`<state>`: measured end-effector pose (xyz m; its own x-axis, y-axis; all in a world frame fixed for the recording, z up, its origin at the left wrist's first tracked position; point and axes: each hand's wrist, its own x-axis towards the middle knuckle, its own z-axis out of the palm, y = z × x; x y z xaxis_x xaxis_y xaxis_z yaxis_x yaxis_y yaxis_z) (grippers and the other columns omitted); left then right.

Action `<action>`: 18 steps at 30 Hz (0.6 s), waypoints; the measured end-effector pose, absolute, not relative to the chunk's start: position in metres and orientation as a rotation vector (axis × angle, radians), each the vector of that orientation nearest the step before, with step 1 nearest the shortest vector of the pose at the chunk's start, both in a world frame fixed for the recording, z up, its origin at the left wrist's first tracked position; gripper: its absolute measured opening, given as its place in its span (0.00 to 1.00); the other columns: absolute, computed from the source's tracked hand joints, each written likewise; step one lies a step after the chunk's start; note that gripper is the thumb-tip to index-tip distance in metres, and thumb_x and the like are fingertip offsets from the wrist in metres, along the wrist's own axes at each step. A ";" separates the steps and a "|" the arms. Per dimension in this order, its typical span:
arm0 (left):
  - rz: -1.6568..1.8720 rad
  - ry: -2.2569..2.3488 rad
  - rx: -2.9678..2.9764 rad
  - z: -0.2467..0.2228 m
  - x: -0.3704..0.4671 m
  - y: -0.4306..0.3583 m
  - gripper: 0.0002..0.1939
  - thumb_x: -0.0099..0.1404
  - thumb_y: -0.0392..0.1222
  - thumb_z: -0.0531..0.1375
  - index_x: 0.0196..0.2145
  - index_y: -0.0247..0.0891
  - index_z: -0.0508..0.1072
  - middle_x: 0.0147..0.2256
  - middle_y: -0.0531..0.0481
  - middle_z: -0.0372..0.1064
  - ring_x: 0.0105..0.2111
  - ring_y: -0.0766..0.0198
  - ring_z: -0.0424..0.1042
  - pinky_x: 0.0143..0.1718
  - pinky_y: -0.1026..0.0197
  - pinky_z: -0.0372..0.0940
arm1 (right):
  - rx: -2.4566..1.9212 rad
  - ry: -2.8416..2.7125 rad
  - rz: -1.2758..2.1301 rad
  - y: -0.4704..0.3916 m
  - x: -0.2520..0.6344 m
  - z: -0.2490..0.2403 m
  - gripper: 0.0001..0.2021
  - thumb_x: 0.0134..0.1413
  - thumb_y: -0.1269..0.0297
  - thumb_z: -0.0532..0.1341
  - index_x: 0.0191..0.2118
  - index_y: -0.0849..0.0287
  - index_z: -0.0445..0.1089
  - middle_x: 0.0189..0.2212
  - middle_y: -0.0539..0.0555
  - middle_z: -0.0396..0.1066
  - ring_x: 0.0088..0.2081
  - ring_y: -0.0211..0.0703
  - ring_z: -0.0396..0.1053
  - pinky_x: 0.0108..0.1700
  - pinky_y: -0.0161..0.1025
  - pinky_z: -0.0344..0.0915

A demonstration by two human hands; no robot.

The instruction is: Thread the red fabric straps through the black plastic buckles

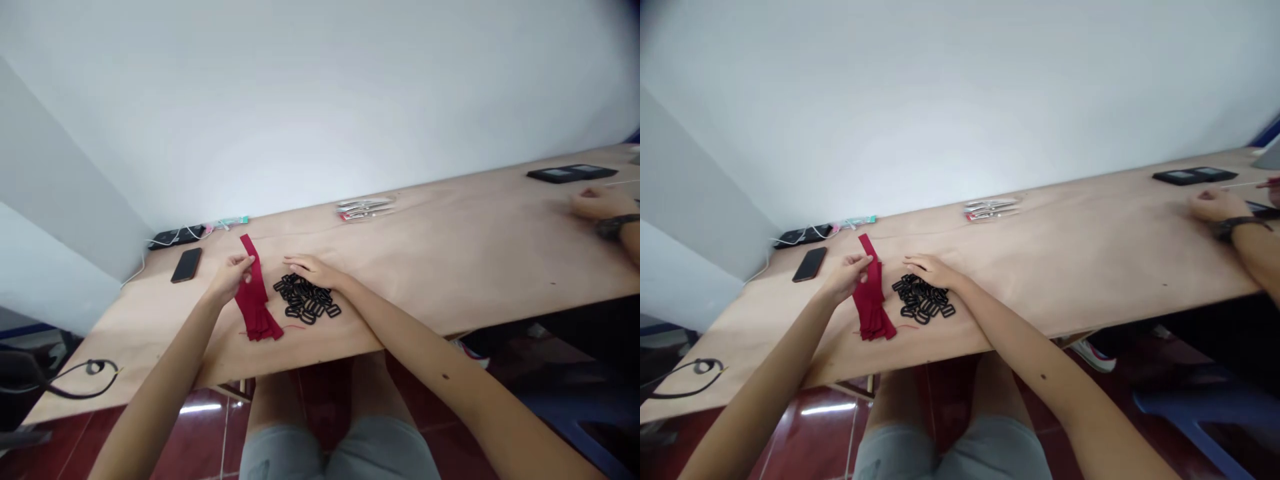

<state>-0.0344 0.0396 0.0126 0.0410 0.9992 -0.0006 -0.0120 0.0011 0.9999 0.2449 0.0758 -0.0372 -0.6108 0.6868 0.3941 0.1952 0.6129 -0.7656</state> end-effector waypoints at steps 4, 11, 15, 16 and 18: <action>1.037 1.548 1.515 0.001 -0.061 0.016 0.18 0.55 0.53 0.74 0.23 0.37 0.76 0.19 0.50 0.69 0.17 0.65 0.62 0.21 0.63 0.52 | -0.635 -2.347 0.767 0.065 0.237 -0.034 0.25 0.76 0.48 0.54 0.68 0.52 0.72 0.70 0.59 0.68 0.72 0.56 0.64 0.76 0.59 0.52; 1.154 1.850 2.147 -0.012 -0.051 -0.023 0.23 0.70 0.50 0.63 0.59 0.41 0.77 0.50 0.38 0.76 0.52 0.44 0.74 0.58 0.44 0.66 | -0.568 -2.516 0.608 0.058 0.231 -0.032 0.21 0.77 0.52 0.55 0.65 0.51 0.75 0.68 0.59 0.71 0.69 0.56 0.65 0.73 0.58 0.55; 0.889 1.674 2.322 -0.028 -0.043 -0.033 0.25 0.78 0.53 0.55 0.66 0.45 0.73 0.66 0.37 0.65 0.68 0.42 0.61 0.71 0.37 0.55 | -0.541 -2.519 0.559 0.061 0.231 -0.033 0.20 0.77 0.53 0.55 0.58 0.54 0.80 0.60 0.61 0.77 0.62 0.55 0.70 0.69 0.56 0.60; 0.836 1.675 2.330 -0.032 -0.043 -0.032 0.24 0.78 0.54 0.54 0.65 0.45 0.74 0.67 0.37 0.64 0.69 0.41 0.59 0.72 0.36 0.54 | -0.535 -2.504 0.564 0.061 0.231 -0.032 0.19 0.77 0.53 0.55 0.56 0.55 0.81 0.58 0.61 0.78 0.61 0.54 0.70 0.67 0.56 0.61; 0.773 1.688 2.340 -0.039 -0.045 -0.028 0.25 0.78 0.55 0.53 0.65 0.45 0.75 0.69 0.37 0.62 0.72 0.40 0.56 0.72 0.34 0.52 | -0.520 -2.476 0.585 0.060 0.232 -0.031 0.19 0.76 0.53 0.56 0.53 0.55 0.82 0.55 0.61 0.79 0.58 0.54 0.71 0.66 0.55 0.63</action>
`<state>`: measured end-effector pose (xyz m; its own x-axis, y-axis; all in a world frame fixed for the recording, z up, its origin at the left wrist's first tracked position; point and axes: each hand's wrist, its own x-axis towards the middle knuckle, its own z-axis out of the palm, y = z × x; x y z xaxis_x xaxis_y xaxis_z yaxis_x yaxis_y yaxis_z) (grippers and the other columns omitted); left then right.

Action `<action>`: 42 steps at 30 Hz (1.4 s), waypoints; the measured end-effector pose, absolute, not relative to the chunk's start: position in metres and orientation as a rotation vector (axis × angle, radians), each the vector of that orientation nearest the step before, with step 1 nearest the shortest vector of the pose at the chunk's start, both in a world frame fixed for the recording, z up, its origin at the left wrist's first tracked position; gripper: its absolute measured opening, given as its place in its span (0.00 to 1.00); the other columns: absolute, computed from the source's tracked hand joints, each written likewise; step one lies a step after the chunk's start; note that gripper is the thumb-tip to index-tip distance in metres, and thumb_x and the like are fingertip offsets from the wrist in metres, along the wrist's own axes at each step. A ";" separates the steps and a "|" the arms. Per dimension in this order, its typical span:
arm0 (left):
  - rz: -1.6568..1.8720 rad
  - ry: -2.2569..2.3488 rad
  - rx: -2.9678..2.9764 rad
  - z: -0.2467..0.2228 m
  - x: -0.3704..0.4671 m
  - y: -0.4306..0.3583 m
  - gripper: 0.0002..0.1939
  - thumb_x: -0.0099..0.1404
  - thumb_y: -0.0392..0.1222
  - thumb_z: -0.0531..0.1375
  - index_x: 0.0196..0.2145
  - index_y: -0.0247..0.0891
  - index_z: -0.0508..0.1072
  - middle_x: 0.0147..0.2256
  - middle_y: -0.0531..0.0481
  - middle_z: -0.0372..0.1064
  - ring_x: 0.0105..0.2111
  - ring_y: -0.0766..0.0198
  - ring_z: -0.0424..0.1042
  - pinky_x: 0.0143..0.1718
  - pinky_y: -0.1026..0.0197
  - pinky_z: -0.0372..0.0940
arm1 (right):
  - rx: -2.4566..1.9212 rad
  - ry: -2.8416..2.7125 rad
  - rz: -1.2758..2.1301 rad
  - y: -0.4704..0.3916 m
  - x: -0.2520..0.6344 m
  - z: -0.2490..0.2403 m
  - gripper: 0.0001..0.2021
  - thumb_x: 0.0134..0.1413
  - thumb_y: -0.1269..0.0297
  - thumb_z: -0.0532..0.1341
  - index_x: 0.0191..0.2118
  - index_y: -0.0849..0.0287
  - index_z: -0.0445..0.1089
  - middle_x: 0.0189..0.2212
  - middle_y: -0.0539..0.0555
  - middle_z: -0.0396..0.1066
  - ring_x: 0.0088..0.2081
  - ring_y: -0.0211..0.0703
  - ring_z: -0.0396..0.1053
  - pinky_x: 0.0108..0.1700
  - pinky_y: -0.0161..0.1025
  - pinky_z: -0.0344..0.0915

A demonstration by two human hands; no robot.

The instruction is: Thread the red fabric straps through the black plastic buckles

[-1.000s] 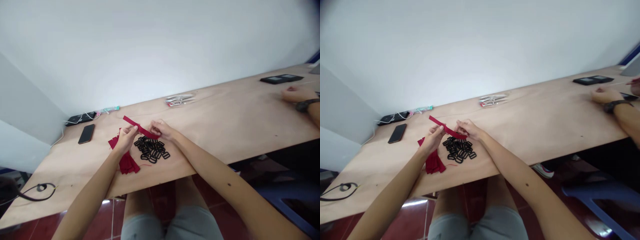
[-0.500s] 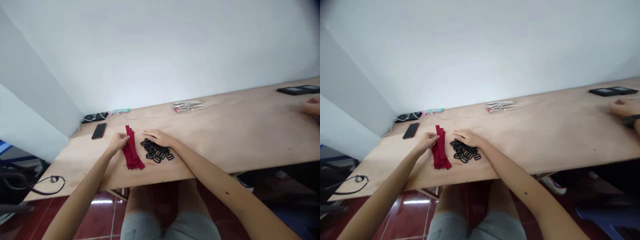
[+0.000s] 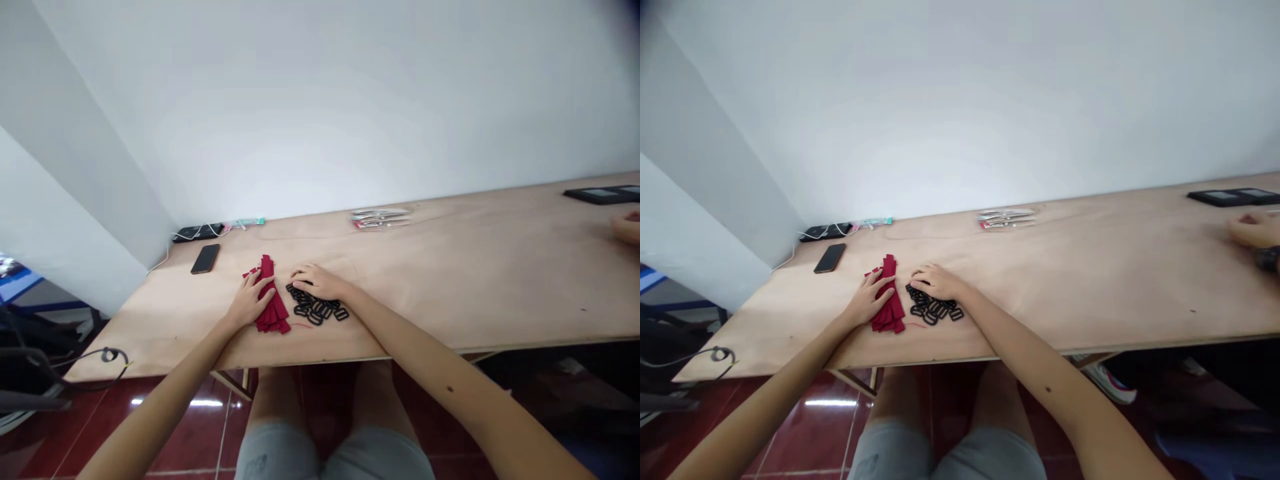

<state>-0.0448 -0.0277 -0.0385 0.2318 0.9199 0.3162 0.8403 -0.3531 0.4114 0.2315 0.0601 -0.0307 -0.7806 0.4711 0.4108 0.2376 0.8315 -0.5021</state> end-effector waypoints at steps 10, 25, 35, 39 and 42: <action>0.725 1.457 2.458 -0.033 -0.054 0.026 0.26 0.77 0.54 0.56 0.65 0.43 0.75 0.68 0.37 0.65 0.71 0.41 0.60 0.73 0.37 0.54 | -0.626 -2.240 0.735 0.067 0.237 -0.034 0.19 0.74 0.49 0.58 0.49 0.57 0.80 0.50 0.60 0.80 0.52 0.53 0.74 0.61 0.50 0.66; 1.060 1.563 2.378 -0.019 -0.052 0.041 0.19 0.79 0.54 0.52 0.47 0.40 0.77 0.43 0.41 0.75 0.44 0.51 0.73 0.50 0.50 0.65 | -1.132 -1.953 0.651 0.117 0.279 -0.049 0.31 0.73 0.41 0.52 0.28 0.58 0.76 0.28 0.59 0.80 0.33 0.51 0.77 0.41 0.43 0.67; 1.371 1.453 2.111 -0.019 -0.051 0.105 0.18 0.74 0.49 0.61 0.27 0.41 0.69 0.28 0.50 0.63 0.31 0.58 0.63 0.38 0.58 0.56 | -1.289 -2.222 0.297 0.132 0.269 -0.037 0.31 0.76 0.45 0.49 0.25 0.57 0.72 0.31 0.63 0.81 0.33 0.49 0.73 0.40 0.42 0.60; 1.545 1.372 1.729 -0.020 -0.054 0.125 0.22 0.72 0.54 0.64 0.25 0.39 0.72 0.24 0.51 0.62 0.27 0.62 0.61 0.31 0.62 0.55 | -1.194 -1.973 0.541 0.157 0.274 -0.041 0.37 0.71 0.32 0.48 0.20 0.56 0.67 0.21 0.56 0.73 0.27 0.46 0.70 0.36 0.41 0.61; 1.641 1.281 1.307 -0.021 -0.058 0.138 0.26 0.70 0.61 0.64 0.24 0.38 0.72 0.20 0.53 0.60 0.21 0.66 0.59 0.24 0.64 0.52 | -1.112 -1.736 0.757 0.172 0.277 -0.044 0.40 0.61 0.22 0.51 0.19 0.56 0.69 0.17 0.54 0.68 0.24 0.43 0.67 0.33 0.41 0.61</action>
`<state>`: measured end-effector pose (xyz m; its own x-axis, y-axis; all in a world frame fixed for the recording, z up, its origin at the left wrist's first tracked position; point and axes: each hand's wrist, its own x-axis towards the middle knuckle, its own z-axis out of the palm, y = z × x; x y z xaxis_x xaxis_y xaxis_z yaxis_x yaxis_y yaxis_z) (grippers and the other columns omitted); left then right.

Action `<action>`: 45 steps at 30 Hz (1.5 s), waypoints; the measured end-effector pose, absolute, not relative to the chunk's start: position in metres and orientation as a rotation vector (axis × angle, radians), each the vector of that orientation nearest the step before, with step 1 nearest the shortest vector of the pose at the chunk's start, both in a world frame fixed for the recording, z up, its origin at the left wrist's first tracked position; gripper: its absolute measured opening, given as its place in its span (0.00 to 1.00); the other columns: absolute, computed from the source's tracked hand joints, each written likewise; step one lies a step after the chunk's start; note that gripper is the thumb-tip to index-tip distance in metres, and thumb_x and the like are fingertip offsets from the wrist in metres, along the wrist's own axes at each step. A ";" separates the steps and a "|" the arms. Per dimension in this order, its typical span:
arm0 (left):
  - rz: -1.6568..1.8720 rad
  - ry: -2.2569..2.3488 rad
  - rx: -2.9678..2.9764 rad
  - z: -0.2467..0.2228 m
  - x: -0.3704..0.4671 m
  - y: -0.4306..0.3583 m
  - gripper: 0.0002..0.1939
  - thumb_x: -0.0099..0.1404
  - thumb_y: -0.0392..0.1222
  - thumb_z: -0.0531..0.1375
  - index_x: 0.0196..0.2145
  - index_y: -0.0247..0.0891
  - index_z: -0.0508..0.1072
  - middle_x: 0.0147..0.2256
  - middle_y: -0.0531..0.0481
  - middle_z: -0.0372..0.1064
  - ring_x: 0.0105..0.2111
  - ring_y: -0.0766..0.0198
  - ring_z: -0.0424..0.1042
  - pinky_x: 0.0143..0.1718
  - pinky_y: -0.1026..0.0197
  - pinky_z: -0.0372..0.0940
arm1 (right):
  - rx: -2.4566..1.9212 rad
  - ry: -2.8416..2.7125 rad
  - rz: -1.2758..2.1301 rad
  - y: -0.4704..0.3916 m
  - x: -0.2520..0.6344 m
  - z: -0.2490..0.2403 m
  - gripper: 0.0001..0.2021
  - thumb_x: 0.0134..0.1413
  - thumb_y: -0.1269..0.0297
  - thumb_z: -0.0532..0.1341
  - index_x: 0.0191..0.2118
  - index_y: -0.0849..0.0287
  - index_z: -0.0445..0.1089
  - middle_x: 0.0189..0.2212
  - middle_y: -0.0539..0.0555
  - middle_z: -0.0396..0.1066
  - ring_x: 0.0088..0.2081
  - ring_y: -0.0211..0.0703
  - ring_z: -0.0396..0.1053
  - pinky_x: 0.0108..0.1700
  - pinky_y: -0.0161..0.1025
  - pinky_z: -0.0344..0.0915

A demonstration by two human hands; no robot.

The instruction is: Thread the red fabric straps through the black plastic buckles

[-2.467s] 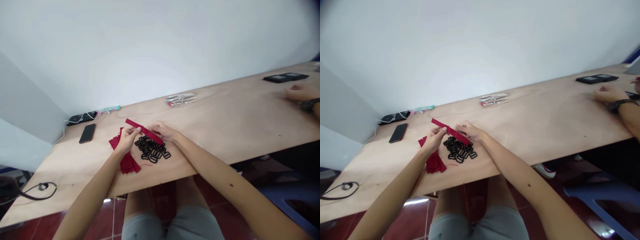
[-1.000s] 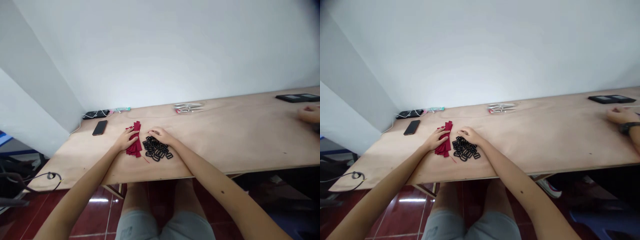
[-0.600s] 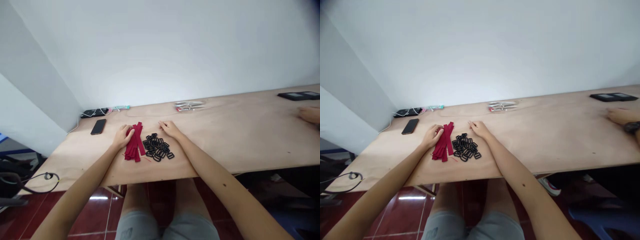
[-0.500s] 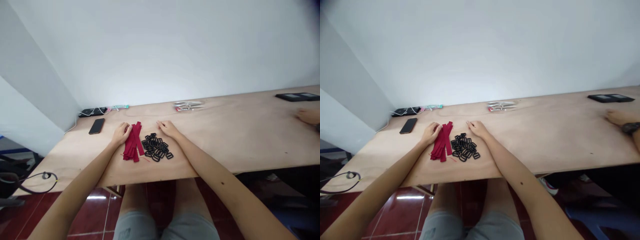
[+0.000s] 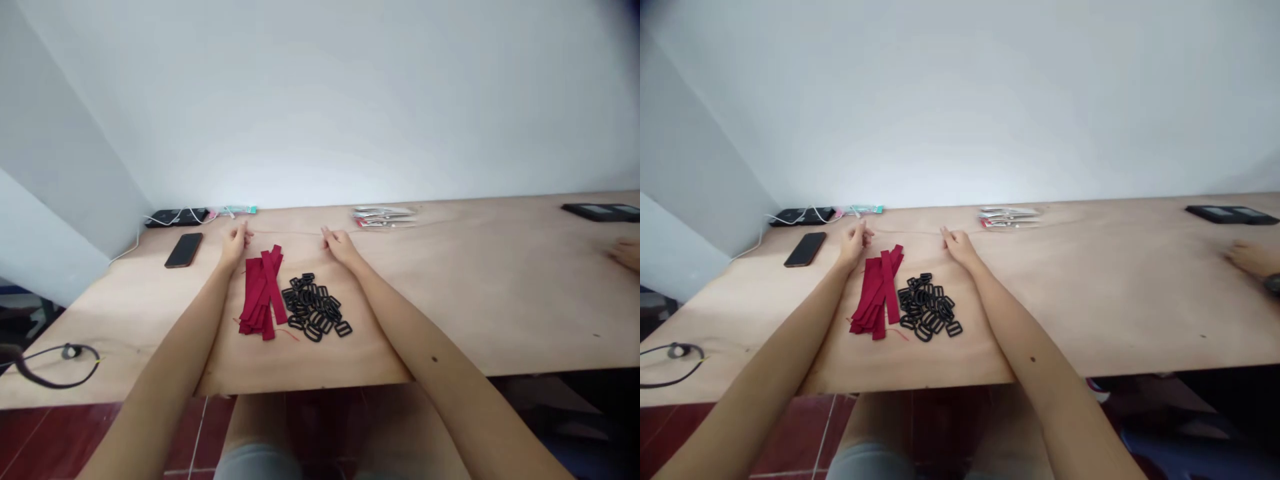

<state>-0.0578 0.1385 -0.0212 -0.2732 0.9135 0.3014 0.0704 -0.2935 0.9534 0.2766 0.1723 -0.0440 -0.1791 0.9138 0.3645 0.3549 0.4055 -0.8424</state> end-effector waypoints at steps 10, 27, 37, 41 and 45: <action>1.515 0.736 0.779 -0.005 -0.068 0.138 0.33 0.69 0.61 0.65 0.21 0.40 0.52 0.19 0.60 0.45 0.15 0.74 0.47 0.15 0.67 0.43 | -0.710 -1.085 1.533 0.180 0.298 -0.031 0.40 0.59 0.20 0.51 0.16 0.52 0.50 0.10 0.46 0.47 0.15 0.35 0.43 0.21 0.38 0.48; 1.413 0.787 0.856 -0.005 -0.061 0.136 0.33 0.70 0.75 0.54 0.30 0.40 0.69 0.28 0.48 0.65 0.28 0.61 0.71 0.29 0.58 0.68 | -0.812 -1.250 1.606 0.168 0.296 -0.015 0.38 0.57 0.17 0.43 0.20 0.49 0.45 0.13 0.51 0.52 0.21 0.45 0.53 0.29 0.45 0.59; 1.292 0.707 0.761 -0.005 -0.055 0.137 0.32 0.70 0.72 0.58 0.32 0.36 0.74 0.27 0.47 0.68 0.27 0.62 0.71 0.29 0.60 0.67 | -0.719 -1.249 1.832 0.163 0.288 -0.014 0.40 0.58 0.18 0.43 0.19 0.52 0.55 0.14 0.50 0.56 0.18 0.40 0.53 0.26 0.41 0.55; 1.274 0.721 0.753 -0.004 -0.054 0.136 0.30 0.73 0.68 0.57 0.31 0.36 0.74 0.28 0.47 0.68 0.26 0.63 0.70 0.29 0.60 0.66 | -0.646 -1.233 1.924 0.165 0.290 -0.019 0.38 0.62 0.22 0.48 0.17 0.51 0.48 0.10 0.43 0.41 0.15 0.36 0.40 0.22 0.39 0.47; 1.254 0.737 0.774 -0.004 -0.054 0.134 0.29 0.73 0.67 0.59 0.30 0.36 0.74 0.27 0.47 0.68 0.26 0.62 0.69 0.29 0.60 0.65 | -0.595 -1.201 1.991 0.167 0.292 -0.024 0.39 0.61 0.25 0.57 0.17 0.52 0.45 0.09 0.42 0.38 0.16 0.35 0.35 0.22 0.39 0.43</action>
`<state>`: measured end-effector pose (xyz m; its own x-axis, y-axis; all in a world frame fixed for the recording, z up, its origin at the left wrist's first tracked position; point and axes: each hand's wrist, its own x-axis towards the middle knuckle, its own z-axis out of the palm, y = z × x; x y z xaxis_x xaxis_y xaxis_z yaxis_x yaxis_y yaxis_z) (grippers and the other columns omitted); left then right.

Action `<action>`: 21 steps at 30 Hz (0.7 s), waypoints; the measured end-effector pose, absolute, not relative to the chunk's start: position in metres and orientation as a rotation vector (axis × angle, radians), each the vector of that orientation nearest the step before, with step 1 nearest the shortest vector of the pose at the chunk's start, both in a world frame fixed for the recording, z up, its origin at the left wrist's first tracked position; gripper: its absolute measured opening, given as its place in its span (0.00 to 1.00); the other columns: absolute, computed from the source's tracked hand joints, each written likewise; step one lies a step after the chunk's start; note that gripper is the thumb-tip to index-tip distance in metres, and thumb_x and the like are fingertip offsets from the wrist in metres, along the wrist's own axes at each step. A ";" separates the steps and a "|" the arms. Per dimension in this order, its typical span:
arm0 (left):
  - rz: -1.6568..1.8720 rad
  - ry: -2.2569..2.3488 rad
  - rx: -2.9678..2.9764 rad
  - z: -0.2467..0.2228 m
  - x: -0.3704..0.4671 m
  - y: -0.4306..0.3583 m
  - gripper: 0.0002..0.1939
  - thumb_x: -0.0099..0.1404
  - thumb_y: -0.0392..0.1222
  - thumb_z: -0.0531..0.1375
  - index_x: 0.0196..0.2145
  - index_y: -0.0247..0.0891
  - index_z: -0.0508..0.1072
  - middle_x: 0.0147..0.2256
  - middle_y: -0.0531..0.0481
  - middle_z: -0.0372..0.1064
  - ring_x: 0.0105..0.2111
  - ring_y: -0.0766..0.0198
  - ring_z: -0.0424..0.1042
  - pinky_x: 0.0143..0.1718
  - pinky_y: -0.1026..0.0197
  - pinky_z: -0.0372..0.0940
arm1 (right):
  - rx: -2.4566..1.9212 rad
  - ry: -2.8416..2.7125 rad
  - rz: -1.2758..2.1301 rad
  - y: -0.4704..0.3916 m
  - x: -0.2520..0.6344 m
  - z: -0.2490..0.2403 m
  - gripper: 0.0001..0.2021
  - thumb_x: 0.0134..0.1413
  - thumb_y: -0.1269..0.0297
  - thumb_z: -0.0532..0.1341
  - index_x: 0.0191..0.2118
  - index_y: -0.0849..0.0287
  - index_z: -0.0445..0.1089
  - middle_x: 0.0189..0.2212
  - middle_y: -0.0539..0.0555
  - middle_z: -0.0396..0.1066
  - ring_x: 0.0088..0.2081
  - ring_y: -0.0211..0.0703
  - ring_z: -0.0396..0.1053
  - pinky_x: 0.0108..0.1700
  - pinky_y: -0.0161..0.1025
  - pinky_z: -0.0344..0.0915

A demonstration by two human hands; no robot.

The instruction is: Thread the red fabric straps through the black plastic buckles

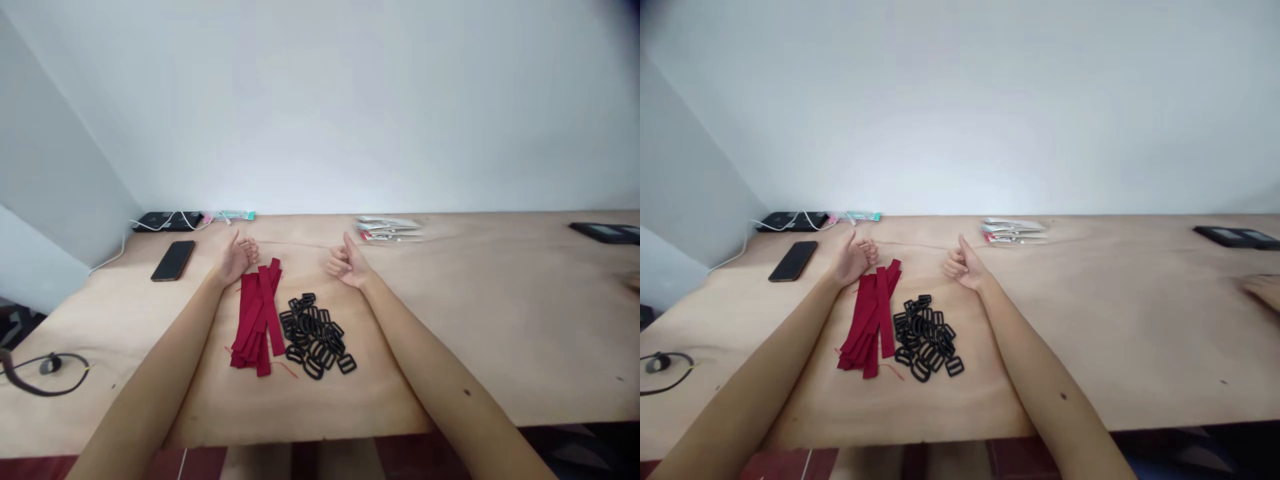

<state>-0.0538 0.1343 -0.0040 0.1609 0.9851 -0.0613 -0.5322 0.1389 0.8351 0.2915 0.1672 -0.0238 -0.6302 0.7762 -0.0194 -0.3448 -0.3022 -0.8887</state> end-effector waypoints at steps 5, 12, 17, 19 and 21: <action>1.253 0.725 0.770 -0.009 -0.056 0.136 0.29 0.72 0.67 0.60 0.30 0.36 0.75 0.27 0.48 0.67 0.26 0.63 0.68 0.29 0.60 0.64 | -0.601 -1.181 2.003 0.168 0.291 -0.027 0.38 0.60 0.27 0.60 0.17 0.52 0.46 0.09 0.42 0.37 0.16 0.35 0.34 0.22 0.39 0.42; 1.250 0.729 0.747 -0.010 -0.056 0.135 0.27 0.71 0.65 0.62 0.30 0.36 0.75 0.28 0.48 0.67 0.27 0.63 0.68 0.30 0.60 0.65 | -0.593 -1.154 2.032 0.165 0.291 -0.031 0.38 0.60 0.30 0.63 0.19 0.53 0.46 0.10 0.41 0.38 0.17 0.35 0.34 0.23 0.39 0.45; 1.252 0.746 0.754 -0.010 -0.056 0.134 0.28 0.72 0.66 0.61 0.30 0.36 0.75 0.28 0.47 0.67 0.26 0.63 0.68 0.29 0.60 0.65 | -0.581 -1.156 2.053 0.165 0.288 -0.033 0.38 0.56 0.30 0.66 0.18 0.53 0.46 0.09 0.41 0.39 0.17 0.35 0.34 0.23 0.39 0.41; 1.254 0.752 0.748 -0.010 -0.056 0.134 0.28 0.71 0.66 0.61 0.30 0.36 0.75 0.28 0.48 0.67 0.26 0.63 0.68 0.29 0.60 0.64 | -0.584 -1.157 2.045 0.165 0.287 -0.034 0.38 0.57 0.30 0.66 0.18 0.53 0.46 0.09 0.41 0.39 0.17 0.35 0.35 0.23 0.39 0.41; 1.251 0.747 0.742 -0.012 -0.056 0.135 0.27 0.70 0.65 0.63 0.30 0.36 0.75 0.28 0.48 0.66 0.26 0.63 0.67 0.29 0.60 0.64 | -0.591 -1.165 2.035 0.165 0.287 -0.036 0.38 0.57 0.30 0.66 0.19 0.53 0.46 0.10 0.41 0.40 0.17 0.35 0.35 0.24 0.40 0.41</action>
<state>-0.0562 0.1346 -0.0117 0.1548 0.9842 -0.0861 -0.5426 0.1575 0.8251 0.2873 0.1653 -0.0365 -0.6452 0.7629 -0.0411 -0.3510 -0.3439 -0.8709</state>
